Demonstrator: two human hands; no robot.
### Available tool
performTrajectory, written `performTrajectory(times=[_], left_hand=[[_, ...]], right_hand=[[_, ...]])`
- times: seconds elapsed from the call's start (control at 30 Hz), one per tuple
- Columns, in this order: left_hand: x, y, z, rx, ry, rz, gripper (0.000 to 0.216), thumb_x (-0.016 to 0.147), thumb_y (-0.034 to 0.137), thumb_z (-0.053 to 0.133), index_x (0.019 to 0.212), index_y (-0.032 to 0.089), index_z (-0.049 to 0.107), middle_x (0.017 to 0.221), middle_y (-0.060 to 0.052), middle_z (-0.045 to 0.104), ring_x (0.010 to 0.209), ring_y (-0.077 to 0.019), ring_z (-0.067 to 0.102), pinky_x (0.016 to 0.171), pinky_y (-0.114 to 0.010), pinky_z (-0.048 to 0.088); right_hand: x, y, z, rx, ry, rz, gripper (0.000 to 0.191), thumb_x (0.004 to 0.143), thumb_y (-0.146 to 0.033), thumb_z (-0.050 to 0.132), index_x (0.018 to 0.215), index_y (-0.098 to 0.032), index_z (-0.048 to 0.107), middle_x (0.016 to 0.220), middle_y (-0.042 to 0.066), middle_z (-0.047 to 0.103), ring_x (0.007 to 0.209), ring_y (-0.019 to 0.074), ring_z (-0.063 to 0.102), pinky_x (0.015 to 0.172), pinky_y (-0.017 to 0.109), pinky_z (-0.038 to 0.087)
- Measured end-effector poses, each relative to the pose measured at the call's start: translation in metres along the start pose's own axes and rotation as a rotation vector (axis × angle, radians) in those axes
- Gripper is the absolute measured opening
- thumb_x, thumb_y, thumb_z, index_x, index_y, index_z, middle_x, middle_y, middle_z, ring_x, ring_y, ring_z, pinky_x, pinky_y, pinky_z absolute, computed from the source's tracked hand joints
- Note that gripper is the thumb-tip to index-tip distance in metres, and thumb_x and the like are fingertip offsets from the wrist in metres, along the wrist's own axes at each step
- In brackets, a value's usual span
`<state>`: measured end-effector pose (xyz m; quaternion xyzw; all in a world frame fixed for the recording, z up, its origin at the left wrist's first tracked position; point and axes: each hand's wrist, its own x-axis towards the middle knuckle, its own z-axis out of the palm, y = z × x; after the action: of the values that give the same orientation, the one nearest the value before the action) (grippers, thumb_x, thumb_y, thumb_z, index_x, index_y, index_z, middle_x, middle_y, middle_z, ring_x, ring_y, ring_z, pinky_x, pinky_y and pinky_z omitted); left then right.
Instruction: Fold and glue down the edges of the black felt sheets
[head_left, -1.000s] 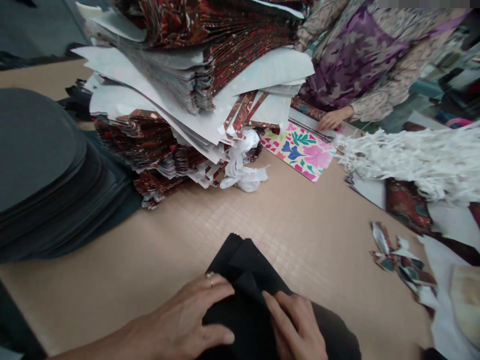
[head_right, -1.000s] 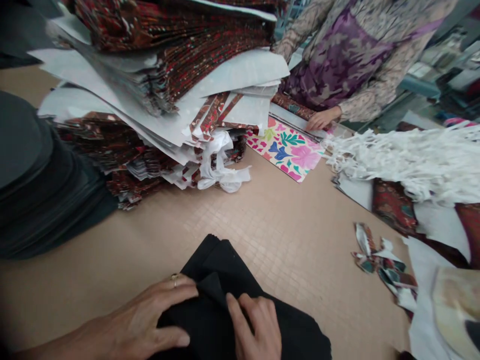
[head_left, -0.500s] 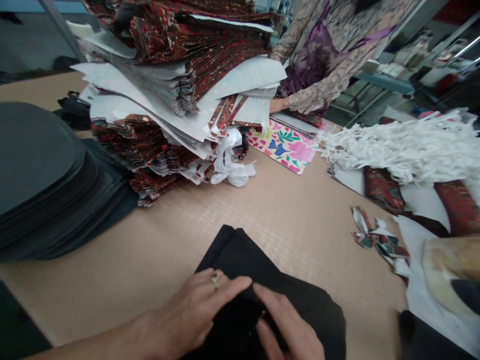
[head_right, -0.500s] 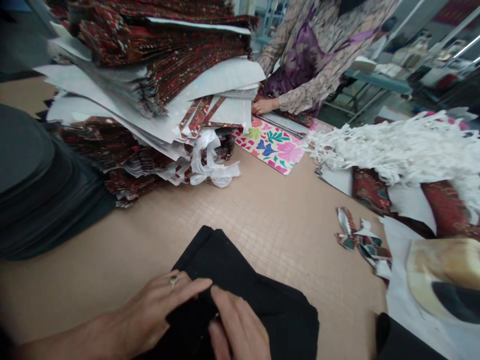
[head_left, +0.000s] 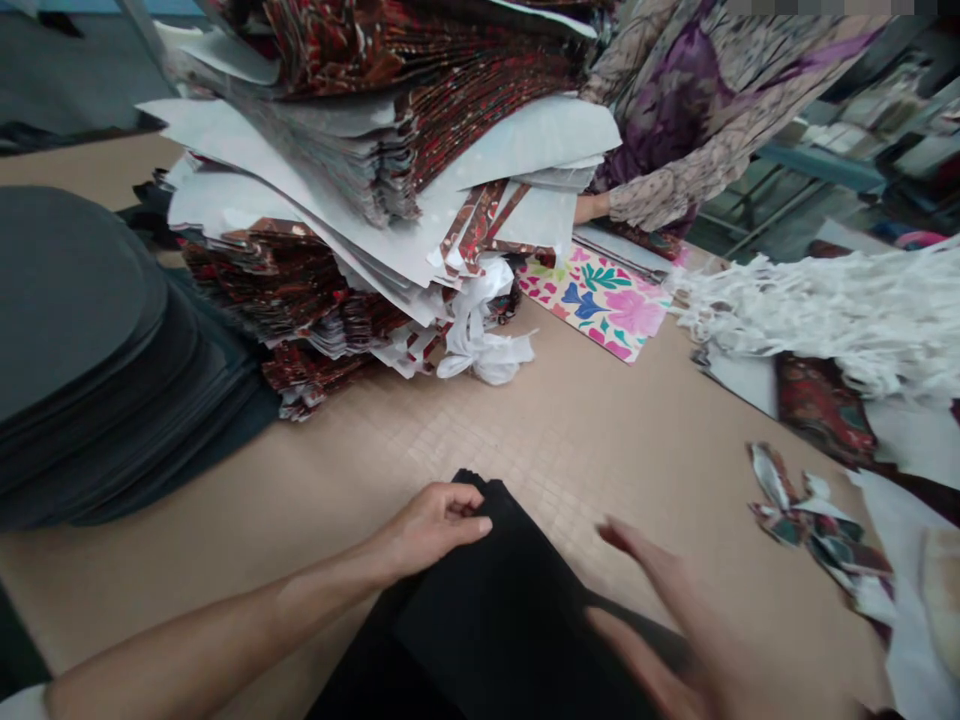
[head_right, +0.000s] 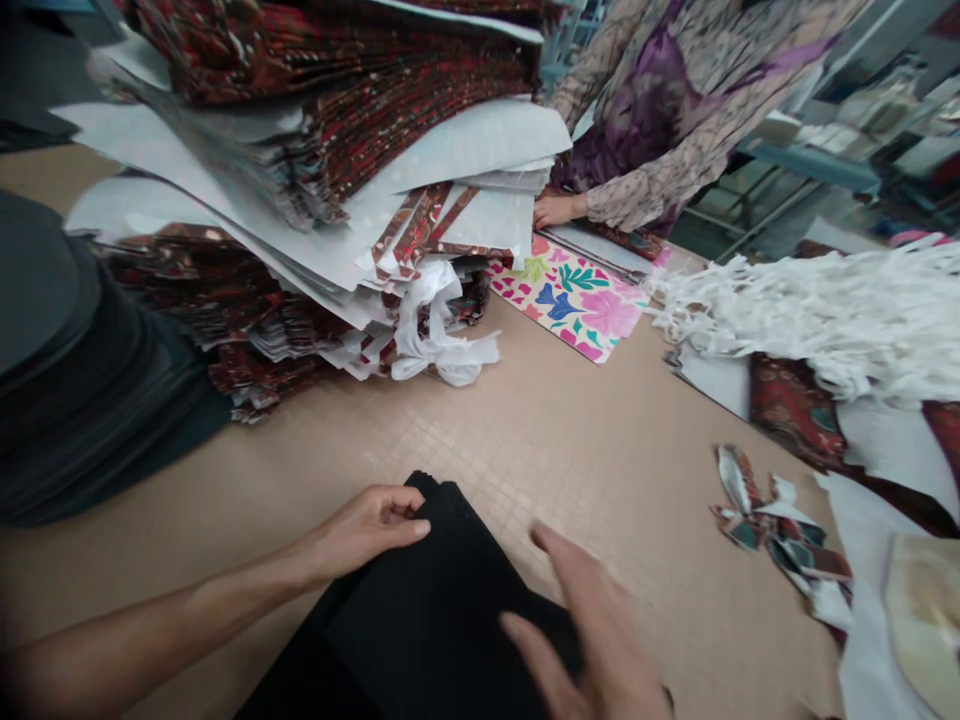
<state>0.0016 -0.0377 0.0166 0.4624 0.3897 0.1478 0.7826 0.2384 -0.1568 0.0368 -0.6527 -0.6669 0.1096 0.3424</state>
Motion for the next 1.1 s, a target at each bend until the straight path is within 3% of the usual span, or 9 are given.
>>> performTrajectory(times=[0.07, 0.17, 0.27, 0.4, 0.6, 0.77, 1.1], left_hand=[[0.005, 0.001, -0.004, -0.042, 0.005, -0.009, 0.033, 0.064, 0.041, 0.066, 0.075, 0.012, 0.055, 0.067, 0.001, 0.055, 0.060, -0.0097, 0.049, 0.054, -0.020, 0.035], [0.013, 0.000, -0.010, -0.052, -0.002, -0.029, 0.033, 0.063, 0.040, 0.066, 0.076, 0.012, 0.056, 0.065, 0.002, 0.054, 0.058, -0.0083, 0.047, 0.054, -0.019, 0.034], [0.020, -0.001, -0.013, 0.004, 0.012, -0.032, 0.028, 0.065, 0.038, 0.062, 0.073, 0.012, 0.055, 0.059, 0.004, 0.049, 0.054, -0.0068, 0.042, 0.049, -0.018, 0.030], [0.026, -0.003, -0.017, 0.044, -0.001, -0.062, 0.025, 0.067, 0.037, 0.058, 0.070, 0.013, 0.056, 0.054, 0.005, 0.046, 0.049, -0.0066, 0.039, 0.046, -0.018, 0.029], [0.029, -0.008, -0.022, 0.091, -0.035, -0.056, 0.025, 0.073, 0.037, 0.054, 0.071, 0.013, 0.058, 0.057, 0.004, 0.050, 0.050, -0.0075, 0.045, 0.047, -0.017, 0.037], [0.032, -0.006, -0.023, 0.105, -0.032, -0.063, 0.023, 0.071, 0.035, 0.054, 0.071, 0.012, 0.059, 0.057, 0.003, 0.050, 0.050, -0.0080, 0.046, 0.047, -0.018, 0.037], [0.031, 0.006, -0.020, 0.072, -0.051, -0.120, 0.033, 0.070, 0.043, 0.056, 0.070, 0.010, 0.061, 0.058, 0.001, 0.052, 0.052, -0.0091, 0.048, 0.049, -0.020, 0.041]], right_hand=[[0.025, -0.019, 0.046, 0.059, -0.111, 0.043, 0.059, 0.069, -0.043, 0.066, 0.122, -0.022, 0.050, 0.100, 0.006, 0.066, 0.087, 0.0210, 0.064, 0.072, 0.033, 0.053], [0.037, -0.032, 0.088, 0.185, -0.170, 0.270, 0.037, 0.074, -0.043, 0.063, 0.102, -0.019, 0.063, 0.083, 0.005, 0.068, 0.073, 0.0187, 0.064, 0.064, 0.029, 0.054], [0.032, -0.032, 0.098, 0.277, -0.179, 0.423, 0.026, 0.077, -0.042, 0.059, 0.083, -0.018, 0.067, 0.078, 0.005, 0.068, 0.072, 0.0183, 0.064, 0.065, 0.028, 0.053], [0.028, -0.030, 0.099, 0.347, -0.168, 0.483, 0.023, 0.078, -0.039, 0.059, 0.082, -0.018, 0.067, 0.078, 0.005, 0.067, 0.073, 0.0176, 0.064, 0.065, 0.027, 0.053], [0.031, -0.027, 0.101, 0.270, -0.139, 0.237, 0.016, 0.080, -0.027, 0.058, 0.091, -0.020, 0.067, 0.081, 0.004, 0.067, 0.075, 0.0162, 0.064, 0.066, 0.027, 0.054], [0.027, -0.027, 0.097, 0.143, -0.052, -0.053, 0.033, 0.081, -0.011, 0.054, 0.112, -0.024, 0.059, 0.089, 0.005, 0.065, 0.081, 0.0153, 0.061, 0.067, 0.027, 0.051], [0.020, -0.033, 0.102, -0.196, -0.020, -0.245, 0.055, 0.084, -0.005, 0.046, 0.134, -0.025, 0.035, 0.084, 0.004, 0.064, 0.066, 0.0123, 0.056, 0.066, 0.032, 0.039]])
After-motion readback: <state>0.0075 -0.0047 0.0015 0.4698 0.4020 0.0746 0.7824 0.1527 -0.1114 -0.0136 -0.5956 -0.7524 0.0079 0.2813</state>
